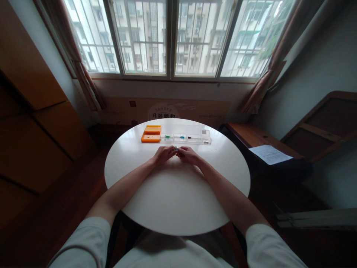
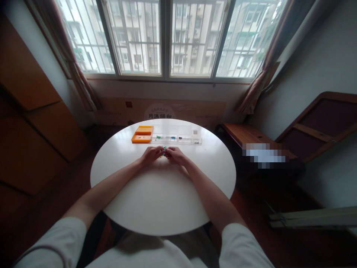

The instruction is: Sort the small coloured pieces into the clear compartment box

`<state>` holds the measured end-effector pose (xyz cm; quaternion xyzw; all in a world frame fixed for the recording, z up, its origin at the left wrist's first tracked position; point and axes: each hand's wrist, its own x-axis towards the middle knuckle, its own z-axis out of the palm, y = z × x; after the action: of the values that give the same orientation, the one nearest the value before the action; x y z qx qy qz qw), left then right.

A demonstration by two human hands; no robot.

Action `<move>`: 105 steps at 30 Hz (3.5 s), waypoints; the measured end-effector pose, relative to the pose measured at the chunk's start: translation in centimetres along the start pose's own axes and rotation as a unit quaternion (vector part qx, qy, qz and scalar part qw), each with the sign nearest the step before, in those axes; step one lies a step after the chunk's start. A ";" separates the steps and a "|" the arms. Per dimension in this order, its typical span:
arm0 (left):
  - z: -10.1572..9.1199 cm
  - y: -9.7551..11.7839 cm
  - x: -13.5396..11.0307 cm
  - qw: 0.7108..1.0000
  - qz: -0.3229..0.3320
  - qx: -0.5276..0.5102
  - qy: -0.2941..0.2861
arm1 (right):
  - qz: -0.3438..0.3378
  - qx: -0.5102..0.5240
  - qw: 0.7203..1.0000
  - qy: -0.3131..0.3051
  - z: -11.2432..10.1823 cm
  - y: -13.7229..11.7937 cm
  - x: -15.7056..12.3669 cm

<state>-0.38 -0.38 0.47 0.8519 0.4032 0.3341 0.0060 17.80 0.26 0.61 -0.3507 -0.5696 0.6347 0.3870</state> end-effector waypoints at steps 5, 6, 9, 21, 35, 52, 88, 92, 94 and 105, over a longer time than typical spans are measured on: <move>-0.2 0.2 0.0 1.000 -0.005 -0.004 -0.003 | 0.005 -0.001 1.000 0.004 0.0 0.0 0.1; -0.3 0.3 0.0 1.000 -0.005 -0.003 -0.005 | 0.004 -0.001 1.000 0.003 0.0 0.0 0.1; -0.4 0.4 0.0 1.000 -0.003 0.007 -0.008 | -0.001 -0.005 1.000 0.003 0.0 0.0 0.1; -0.4 0.4 0.0 1.000 0.003 -0.003 -0.007 | 0.002 -0.008 1.000 0.004 0.1 -0.4 -0.3; -0.5 0.4 -0.1 0.999 0.011 -0.031 -0.007 | 0.001 -0.005 1.000 0.002 0.3 -0.4 -0.4; -0.2 0.2 0.0 1.000 -0.022 -0.016 -0.004 | -0.007 0.002 1.000 0.002 -0.1 -0.1 0.0; 0.0 0.2 0.2 1.000 -0.021 0.009 -0.012 | 0.000 0.003 1.000 0.010 0.3 -0.6 -0.3; 0.0 0.2 0.1 1.000 -0.022 0.005 -0.010 | 0.000 0.009 1.000 0.008 0.3 -0.5 -0.3; 0.0 0.2 0.1 1.000 -0.021 0.001 -0.012 | -0.001 0.011 1.000 0.007 0.3 -0.5 -0.3; -0.1 0.3 0.1 1.000 -0.017 -0.001 -0.022 | -0.003 0.005 1.000 -0.009 0.0 -0.3 -0.2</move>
<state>-0.19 -0.53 0.66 0.8521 0.4170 0.3157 0.0214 17.90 0.12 0.96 -0.3417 -0.5709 0.6391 0.3857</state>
